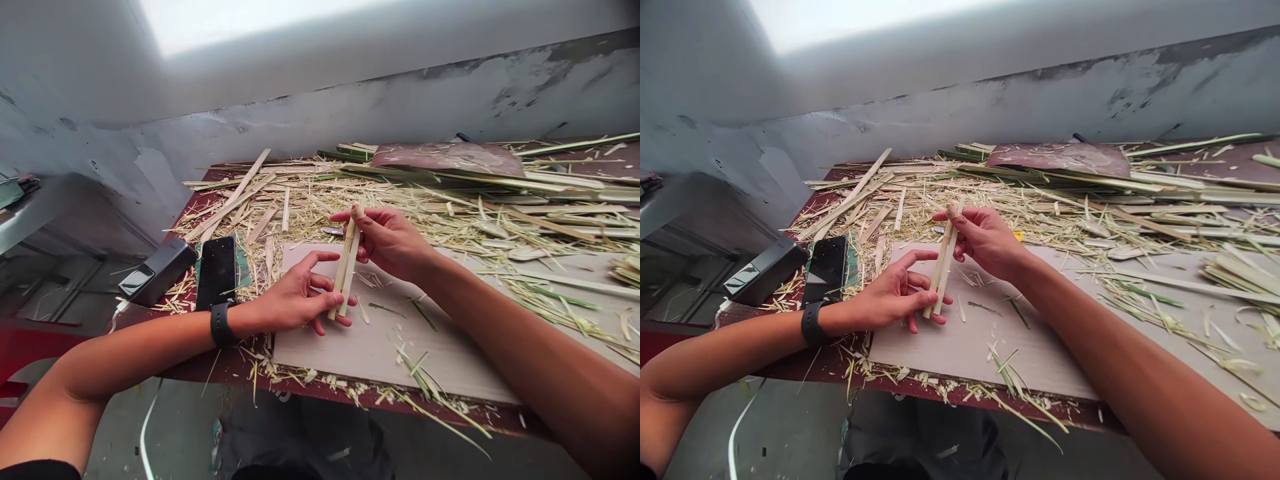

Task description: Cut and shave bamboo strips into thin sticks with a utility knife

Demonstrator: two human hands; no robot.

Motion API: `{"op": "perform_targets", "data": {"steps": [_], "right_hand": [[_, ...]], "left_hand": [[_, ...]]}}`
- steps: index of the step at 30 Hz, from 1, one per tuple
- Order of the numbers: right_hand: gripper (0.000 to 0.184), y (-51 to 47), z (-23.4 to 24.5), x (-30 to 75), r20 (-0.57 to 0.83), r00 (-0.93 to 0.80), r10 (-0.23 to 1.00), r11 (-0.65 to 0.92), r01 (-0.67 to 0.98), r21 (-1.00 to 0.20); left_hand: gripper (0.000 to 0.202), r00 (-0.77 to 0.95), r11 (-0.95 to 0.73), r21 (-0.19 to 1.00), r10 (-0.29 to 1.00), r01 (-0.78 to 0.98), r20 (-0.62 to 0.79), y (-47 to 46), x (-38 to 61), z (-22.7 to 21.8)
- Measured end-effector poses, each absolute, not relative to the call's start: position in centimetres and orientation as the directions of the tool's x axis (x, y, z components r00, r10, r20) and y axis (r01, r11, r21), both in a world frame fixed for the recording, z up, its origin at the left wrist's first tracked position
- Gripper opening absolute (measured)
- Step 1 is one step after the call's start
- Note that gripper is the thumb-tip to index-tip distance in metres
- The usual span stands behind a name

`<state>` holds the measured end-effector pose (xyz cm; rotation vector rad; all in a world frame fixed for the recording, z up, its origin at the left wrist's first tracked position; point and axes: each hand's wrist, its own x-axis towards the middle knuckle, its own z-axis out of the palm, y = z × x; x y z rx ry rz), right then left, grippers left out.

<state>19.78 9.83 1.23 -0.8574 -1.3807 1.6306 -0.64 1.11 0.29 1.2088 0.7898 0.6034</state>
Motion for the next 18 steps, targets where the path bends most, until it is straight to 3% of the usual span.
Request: {"op": "perform_targets", "data": {"steps": [18], "right_hand": [[0.046,9.36,1.14,19.97,0.017,-0.518,0.855,-0.028,-0.079,-0.996]], "left_hand": [[0.060,0.651,0.236,0.971,0.733,0.029,-0.198,1.32,-0.64,0.42]]}}
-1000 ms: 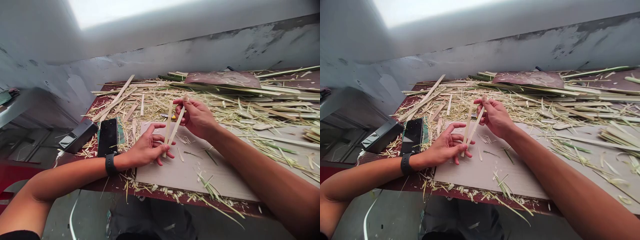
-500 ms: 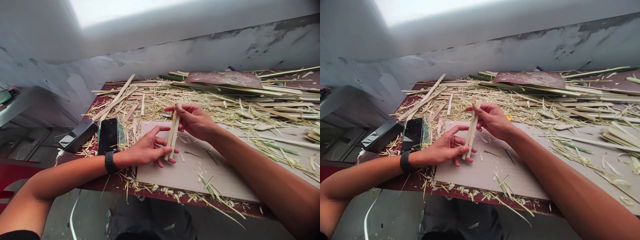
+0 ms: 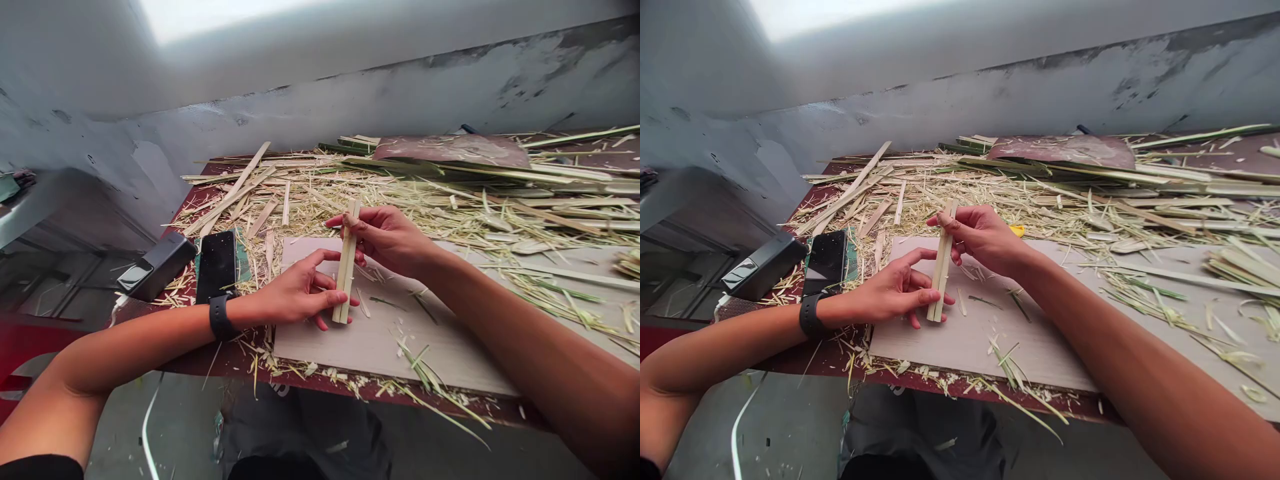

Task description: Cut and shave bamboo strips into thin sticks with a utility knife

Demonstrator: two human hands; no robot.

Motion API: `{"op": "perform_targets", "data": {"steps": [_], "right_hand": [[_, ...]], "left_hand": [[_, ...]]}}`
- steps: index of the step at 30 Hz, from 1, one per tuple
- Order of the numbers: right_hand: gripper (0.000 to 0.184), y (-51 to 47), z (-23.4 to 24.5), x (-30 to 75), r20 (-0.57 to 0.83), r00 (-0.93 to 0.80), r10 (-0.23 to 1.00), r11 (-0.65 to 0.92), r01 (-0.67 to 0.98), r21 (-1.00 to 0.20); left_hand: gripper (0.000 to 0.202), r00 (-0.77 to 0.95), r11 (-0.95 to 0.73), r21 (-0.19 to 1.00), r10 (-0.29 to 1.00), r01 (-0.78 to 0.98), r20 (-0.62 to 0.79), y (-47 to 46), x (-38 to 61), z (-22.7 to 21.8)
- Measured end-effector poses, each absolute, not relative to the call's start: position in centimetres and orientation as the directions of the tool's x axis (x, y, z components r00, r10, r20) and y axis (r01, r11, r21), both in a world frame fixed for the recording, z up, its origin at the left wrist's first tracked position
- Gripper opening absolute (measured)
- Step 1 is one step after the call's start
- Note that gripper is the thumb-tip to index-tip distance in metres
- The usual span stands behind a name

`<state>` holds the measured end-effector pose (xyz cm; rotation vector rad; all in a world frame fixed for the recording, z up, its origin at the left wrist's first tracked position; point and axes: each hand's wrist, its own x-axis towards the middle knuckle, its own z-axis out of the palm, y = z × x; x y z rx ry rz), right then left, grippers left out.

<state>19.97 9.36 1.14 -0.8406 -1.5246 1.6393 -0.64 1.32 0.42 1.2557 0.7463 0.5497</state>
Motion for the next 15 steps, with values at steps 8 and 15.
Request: {"op": "perform_targets", "data": {"steps": [8,15], "right_hand": [[0.046,9.2,1.1,20.0,-0.005,-0.612,0.791,-0.023,-0.022,-0.999],[0.046,9.0,1.1,20.0,-0.004,-0.641,0.767,-0.026,-0.026,-0.999]], "left_hand": [[0.041,0.703,0.295,0.946,0.645,0.132,-0.299,1.8,-1.0,1.2],[0.021,0.746,0.301,0.934,0.574,0.191,-0.337,2.2,-1.3,1.5]]}}
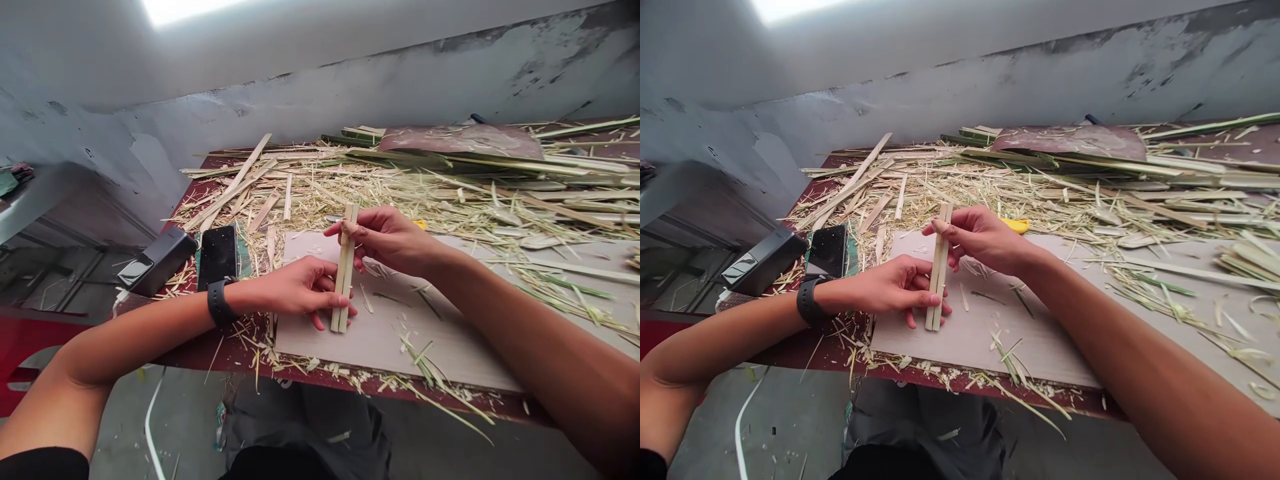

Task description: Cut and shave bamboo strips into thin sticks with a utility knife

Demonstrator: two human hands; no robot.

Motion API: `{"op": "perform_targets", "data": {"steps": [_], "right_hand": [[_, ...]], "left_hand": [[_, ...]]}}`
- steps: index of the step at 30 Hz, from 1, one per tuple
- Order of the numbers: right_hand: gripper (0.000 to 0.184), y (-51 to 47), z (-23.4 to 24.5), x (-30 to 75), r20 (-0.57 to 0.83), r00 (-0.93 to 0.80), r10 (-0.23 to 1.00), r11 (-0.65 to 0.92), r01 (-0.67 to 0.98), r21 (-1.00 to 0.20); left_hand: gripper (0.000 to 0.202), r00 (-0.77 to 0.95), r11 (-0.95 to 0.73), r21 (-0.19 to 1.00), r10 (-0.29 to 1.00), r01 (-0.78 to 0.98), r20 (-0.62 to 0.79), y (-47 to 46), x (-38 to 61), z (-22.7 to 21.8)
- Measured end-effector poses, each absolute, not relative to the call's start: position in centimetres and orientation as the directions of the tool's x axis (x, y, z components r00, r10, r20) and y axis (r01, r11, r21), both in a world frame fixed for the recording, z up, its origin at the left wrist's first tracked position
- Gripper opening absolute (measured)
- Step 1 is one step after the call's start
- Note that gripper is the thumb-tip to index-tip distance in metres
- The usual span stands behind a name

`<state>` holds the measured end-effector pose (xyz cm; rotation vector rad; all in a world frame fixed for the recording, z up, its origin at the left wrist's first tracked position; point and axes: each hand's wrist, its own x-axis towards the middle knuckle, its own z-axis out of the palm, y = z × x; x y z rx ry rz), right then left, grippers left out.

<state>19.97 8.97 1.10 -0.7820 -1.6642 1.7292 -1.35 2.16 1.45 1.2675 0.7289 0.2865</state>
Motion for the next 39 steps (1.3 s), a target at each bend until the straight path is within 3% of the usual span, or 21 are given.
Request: {"op": "perform_targets", "data": {"steps": [4,10,30,39], "right_hand": [[0.045,8.96,1.03,20.00,0.011,-0.640,0.768,-0.019,-0.040,-0.999],[0.045,9.15,0.77,20.05,0.040,-0.653,0.756,-0.002,-0.064,-0.998],[0.046,9.24,0.88,20.51,0.024,-0.681,0.732,0.022,-0.011,-1.000],[0.044,9.39,1.03,20.93,-0.072,-0.796,0.601,0.020,0.105,-0.994]], "left_hand": [[0.020,0.753,0.328,0.927,0.559,0.184,-0.348,2.38,-1.40,1.25],[0.040,0.772,0.344,0.925,0.541,0.158,-0.333,2.76,-1.65,0.97],[0.042,0.784,0.396,0.911,0.527,0.115,-0.328,2.92,-1.73,0.80],[0.060,0.790,0.371,0.921,0.527,0.118,-0.314,2.98,-1.78,0.74]]}}
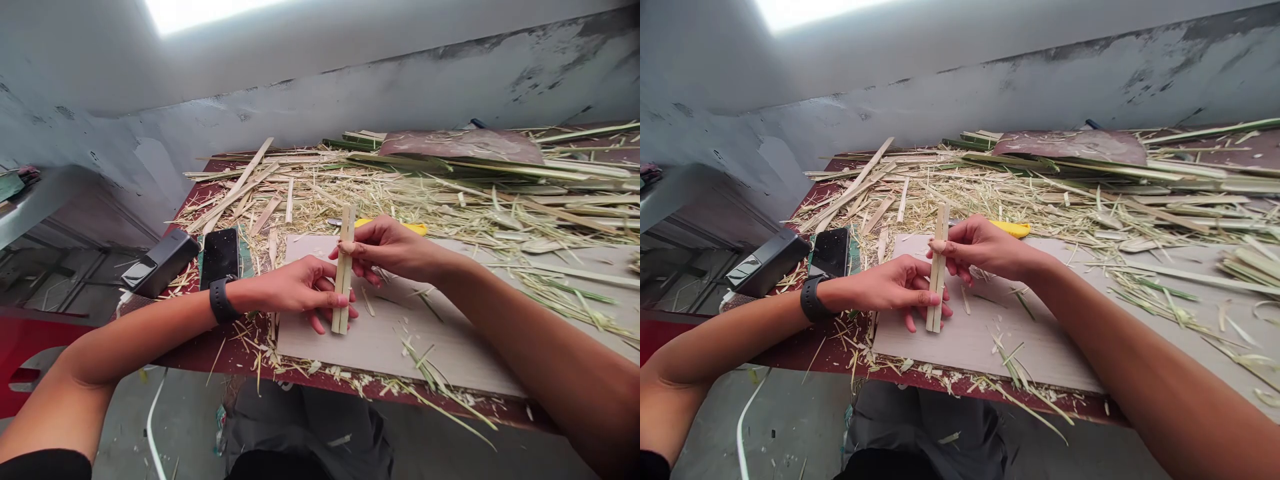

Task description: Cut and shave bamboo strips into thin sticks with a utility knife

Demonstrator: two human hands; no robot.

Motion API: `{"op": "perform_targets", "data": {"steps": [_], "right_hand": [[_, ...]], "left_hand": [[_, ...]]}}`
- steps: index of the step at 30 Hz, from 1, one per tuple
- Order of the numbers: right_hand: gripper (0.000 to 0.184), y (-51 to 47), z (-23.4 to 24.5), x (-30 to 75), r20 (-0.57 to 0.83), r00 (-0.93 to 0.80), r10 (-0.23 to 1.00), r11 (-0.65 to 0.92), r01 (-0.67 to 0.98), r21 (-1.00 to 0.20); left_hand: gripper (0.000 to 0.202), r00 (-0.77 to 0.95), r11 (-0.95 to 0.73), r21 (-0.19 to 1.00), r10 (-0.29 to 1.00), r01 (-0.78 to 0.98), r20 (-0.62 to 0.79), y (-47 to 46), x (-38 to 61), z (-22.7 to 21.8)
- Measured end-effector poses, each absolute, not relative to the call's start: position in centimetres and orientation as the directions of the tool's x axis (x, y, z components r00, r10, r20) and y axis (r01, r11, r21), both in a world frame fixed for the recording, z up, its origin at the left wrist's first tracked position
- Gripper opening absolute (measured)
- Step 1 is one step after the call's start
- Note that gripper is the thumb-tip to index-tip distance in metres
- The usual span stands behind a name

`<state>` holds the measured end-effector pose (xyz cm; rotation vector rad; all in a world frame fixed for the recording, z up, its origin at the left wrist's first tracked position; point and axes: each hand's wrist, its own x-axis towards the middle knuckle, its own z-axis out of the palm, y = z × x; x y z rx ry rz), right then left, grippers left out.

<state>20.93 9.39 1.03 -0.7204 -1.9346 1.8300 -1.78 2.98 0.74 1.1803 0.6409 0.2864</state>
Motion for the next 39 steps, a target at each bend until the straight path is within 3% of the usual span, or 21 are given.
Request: {"op": "perform_targets", "data": {"steps": [39], "right_hand": [[0.040,9.08,1.51,20.63,-0.085,-0.819,0.568,0.008,0.109,-0.994]], "left_hand": [[0.049,0.784,0.309,0.943,0.552,0.124,-0.284,2.90,-1.81,0.62]]}}
